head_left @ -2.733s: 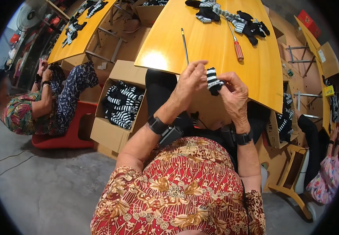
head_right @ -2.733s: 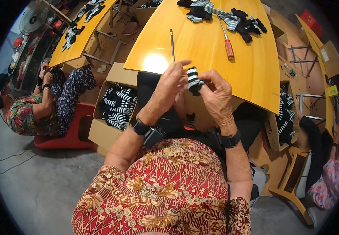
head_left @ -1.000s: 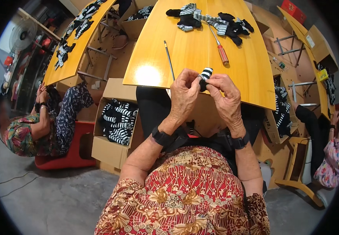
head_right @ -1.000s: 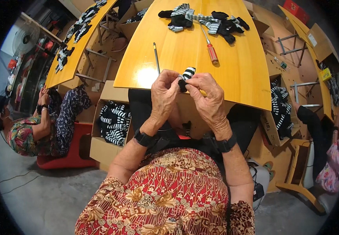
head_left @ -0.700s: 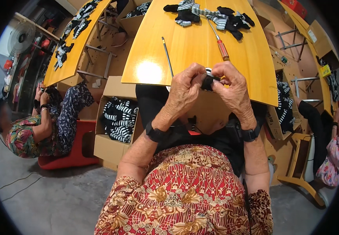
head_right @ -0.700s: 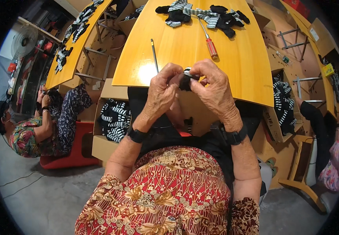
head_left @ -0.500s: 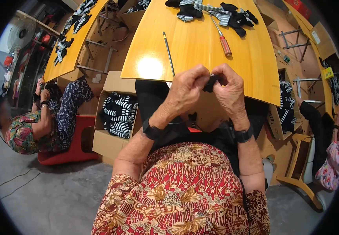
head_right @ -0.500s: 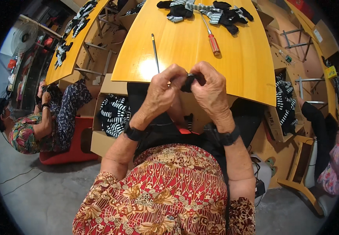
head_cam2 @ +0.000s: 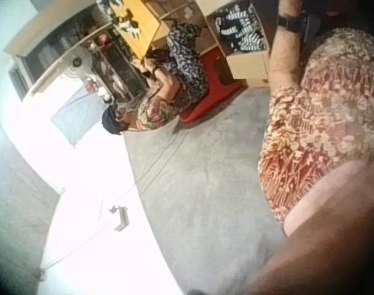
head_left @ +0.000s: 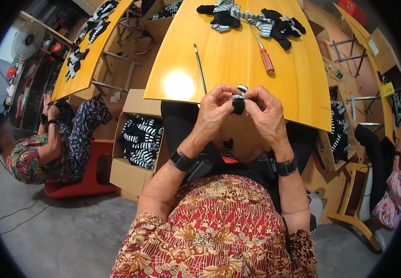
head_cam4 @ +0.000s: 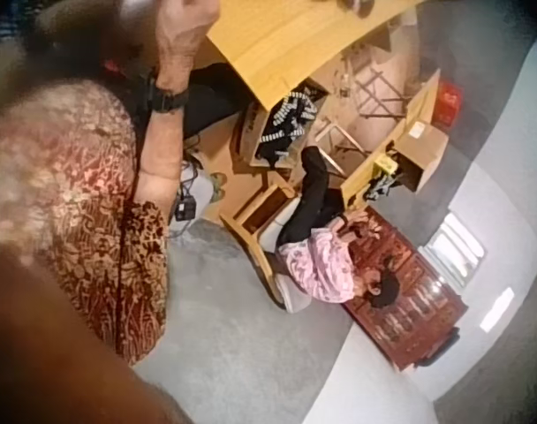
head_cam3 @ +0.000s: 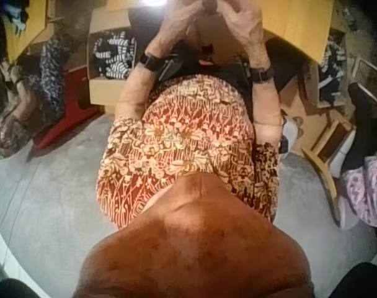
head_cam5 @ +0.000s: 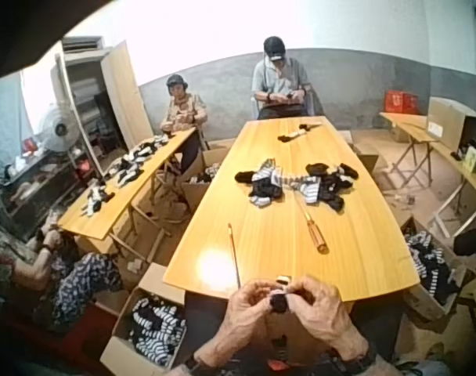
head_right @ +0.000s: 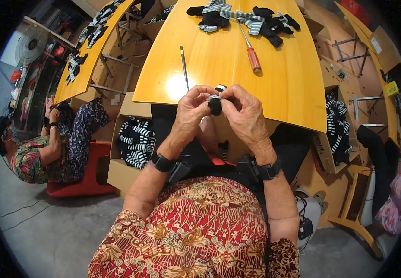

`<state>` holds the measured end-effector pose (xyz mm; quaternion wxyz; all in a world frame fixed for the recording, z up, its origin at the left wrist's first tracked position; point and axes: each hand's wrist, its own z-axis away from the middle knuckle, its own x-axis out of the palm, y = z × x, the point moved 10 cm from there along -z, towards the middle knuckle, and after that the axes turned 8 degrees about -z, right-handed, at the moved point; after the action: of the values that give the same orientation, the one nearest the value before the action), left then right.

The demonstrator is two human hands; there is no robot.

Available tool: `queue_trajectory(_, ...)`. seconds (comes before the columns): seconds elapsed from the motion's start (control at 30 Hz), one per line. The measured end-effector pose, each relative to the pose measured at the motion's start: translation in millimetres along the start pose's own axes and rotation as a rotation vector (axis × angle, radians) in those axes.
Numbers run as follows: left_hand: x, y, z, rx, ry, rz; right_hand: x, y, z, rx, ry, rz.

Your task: The person sits at a low height and uses a red-handled tool to stretch and inspect black and white striped socks. They pull the sock over the tool, adjust the fabric, and then remove the sock to inspect it. The person repeats this process with another sock, handling them one at a time.

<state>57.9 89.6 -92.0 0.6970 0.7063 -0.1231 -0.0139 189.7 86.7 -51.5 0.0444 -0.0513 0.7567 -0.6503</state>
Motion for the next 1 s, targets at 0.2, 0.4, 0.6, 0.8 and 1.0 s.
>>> queue_trajectory(0.2,-1,16,-9,0.116,0.116,-0.211,14,-46,10,-0.395,-0.046,0.283)
queue_trajectory(0.4,1,2,-11,0.121,0.186,-0.25,2,-15,9,-0.189,-0.009,0.199)
queue_trajectory(0.6,2,1,-3,0.217,0.191,-0.482,-6,3,-6,-0.193,-0.066,0.201)
queue_trajectory(0.8,10,22,-4,0.343,0.1,-0.757,-7,19,-12,0.023,-0.089,0.18)
queue_trajectory(1.0,27,44,21,0.638,0.108,-1.034,0,17,-10,-0.188,0.04,0.335)
